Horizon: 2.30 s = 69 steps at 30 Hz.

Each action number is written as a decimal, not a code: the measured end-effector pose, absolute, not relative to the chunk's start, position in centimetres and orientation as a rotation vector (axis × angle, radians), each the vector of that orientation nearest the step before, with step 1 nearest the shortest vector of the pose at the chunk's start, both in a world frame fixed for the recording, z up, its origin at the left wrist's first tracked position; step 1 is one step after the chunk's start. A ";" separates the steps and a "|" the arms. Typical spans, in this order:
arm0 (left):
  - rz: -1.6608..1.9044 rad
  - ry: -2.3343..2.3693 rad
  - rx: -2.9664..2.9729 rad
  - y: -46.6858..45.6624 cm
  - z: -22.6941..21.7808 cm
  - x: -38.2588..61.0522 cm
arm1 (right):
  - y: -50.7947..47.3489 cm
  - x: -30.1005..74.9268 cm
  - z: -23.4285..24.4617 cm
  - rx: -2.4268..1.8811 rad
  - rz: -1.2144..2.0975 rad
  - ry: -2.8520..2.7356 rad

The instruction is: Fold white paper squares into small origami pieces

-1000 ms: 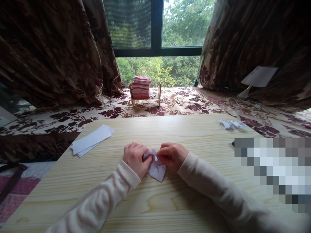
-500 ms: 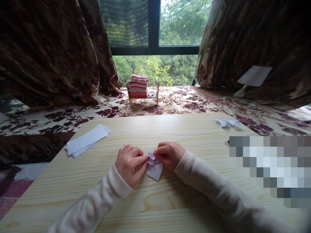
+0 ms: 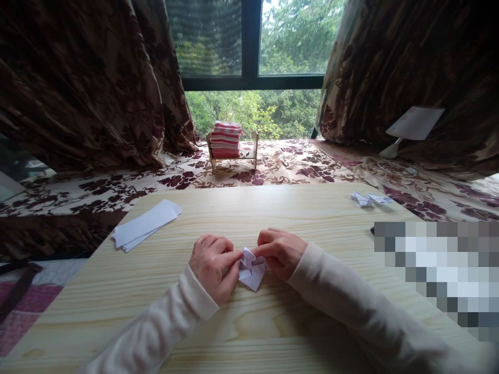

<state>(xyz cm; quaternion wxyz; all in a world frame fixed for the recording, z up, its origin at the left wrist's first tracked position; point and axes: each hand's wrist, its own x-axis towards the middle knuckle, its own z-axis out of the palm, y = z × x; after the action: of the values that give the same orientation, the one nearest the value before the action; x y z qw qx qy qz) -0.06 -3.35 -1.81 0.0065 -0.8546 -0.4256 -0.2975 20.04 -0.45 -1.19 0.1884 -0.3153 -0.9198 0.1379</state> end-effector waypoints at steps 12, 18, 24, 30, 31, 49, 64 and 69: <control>-0.826 -1.356 -2.634 -3.5 -1.7 0.0 | -1.1 19.6 -1.2 -0.965 0.213 -2.642; -1.014 -1.545 -2.645 -3.4 -1.3 0.7 | -1.0 19.5 -1.3 -0.955 0.253 -2.619; -0.982 -1.842 -2.598 -2.4 -0.8 1.8 | -0.9 19.6 -1.3 -0.964 0.259 -2.626; -0.963 -1.952 -2.572 -1.9 -0.5 2.0 | -0.7 19.8 -1.5 -0.926 0.207 -2.671; -0.965 -1.979 -2.569 -1.8 -0.4 2.0 | -0.7 19.8 -1.5 -0.925 0.201 -2.672; -1.062 -1.994 -2.712 -1.7 0.4 0.5 | -1.2 19.5 -1.7 -1.008 0.227 -2.573; -1.035 -2.035 -2.568 -1.1 -0.1 2.1 | -0.9 19.8 -1.5 -0.948 0.229 -2.627; -1.071 -2.043 -2.583 -1.1 -0.1 1.8 | -1.0 19.8 -1.6 -0.963 0.221 -2.615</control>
<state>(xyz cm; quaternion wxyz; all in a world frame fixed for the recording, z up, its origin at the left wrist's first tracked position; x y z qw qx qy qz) 1.78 -1.09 -0.06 -0.1600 -0.7362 -0.5824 -0.3054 19.76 -1.01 -1.58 0.1723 -0.3393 -0.9215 0.0779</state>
